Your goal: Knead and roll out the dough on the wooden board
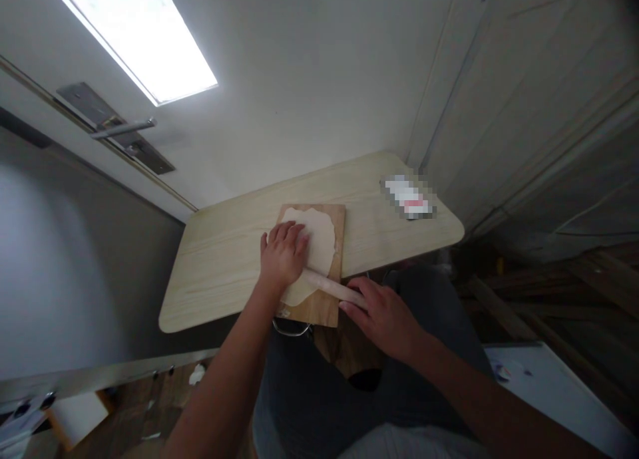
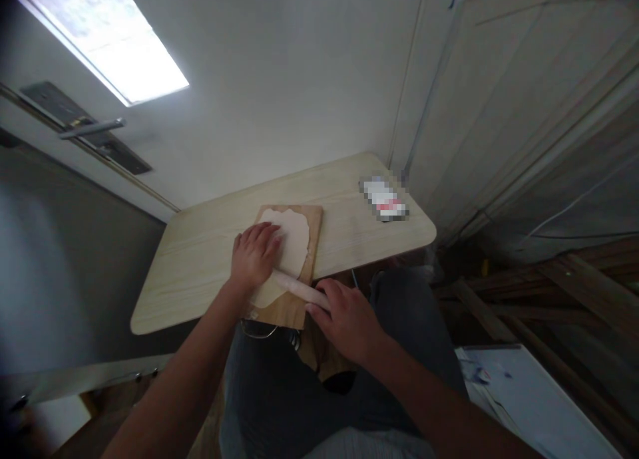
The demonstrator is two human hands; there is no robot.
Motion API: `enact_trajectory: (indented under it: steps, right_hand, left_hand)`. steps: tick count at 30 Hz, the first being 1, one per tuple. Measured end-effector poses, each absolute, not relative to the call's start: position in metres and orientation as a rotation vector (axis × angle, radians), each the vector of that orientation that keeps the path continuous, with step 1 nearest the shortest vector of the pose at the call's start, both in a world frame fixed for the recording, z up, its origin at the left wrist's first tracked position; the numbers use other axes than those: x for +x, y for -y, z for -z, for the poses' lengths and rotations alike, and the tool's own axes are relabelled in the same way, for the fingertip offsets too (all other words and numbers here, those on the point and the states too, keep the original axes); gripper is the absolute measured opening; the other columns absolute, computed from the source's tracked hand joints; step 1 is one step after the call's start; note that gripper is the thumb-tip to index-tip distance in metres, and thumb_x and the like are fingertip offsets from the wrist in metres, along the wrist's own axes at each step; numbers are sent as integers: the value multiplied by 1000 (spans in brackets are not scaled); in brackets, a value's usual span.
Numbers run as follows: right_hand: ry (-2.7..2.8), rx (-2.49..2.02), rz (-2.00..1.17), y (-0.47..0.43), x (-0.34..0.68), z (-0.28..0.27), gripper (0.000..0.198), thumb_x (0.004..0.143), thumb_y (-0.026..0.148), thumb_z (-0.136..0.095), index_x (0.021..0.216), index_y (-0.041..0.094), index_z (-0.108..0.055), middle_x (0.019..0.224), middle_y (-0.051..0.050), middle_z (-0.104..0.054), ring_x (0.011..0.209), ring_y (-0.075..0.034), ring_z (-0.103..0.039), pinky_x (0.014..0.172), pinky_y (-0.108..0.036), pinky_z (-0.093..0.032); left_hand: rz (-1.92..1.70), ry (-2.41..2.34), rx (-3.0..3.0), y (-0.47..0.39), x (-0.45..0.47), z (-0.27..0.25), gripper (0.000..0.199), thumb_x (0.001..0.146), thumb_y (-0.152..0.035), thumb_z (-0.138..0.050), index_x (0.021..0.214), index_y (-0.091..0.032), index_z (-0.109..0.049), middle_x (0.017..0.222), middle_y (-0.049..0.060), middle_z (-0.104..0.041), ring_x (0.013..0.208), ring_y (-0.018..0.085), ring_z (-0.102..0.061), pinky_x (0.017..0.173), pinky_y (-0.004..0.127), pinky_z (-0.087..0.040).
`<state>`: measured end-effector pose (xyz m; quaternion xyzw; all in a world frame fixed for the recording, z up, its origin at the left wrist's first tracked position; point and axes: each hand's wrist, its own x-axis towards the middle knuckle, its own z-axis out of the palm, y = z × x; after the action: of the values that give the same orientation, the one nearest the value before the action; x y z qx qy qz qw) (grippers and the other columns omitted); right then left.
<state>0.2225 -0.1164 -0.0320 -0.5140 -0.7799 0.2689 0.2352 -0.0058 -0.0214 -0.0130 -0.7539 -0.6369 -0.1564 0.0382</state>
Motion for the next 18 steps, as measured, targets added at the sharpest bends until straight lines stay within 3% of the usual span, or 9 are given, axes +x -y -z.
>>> enact_trajectory:
  steps: [18]
  right_hand:
    - [1930, -1498, -908, 81, 240, 41, 34, 92, 54, -54, 108, 26, -64, 96, -4, -73, 87, -22, -69, 76, -33, -50]
  left_hand:
    - [619, 1955, -2205, -43, 32, 9, 45, 103, -47, -28, 113, -22, -63, 116, 9, -67, 113, 25, -56, 100, 41, -40]
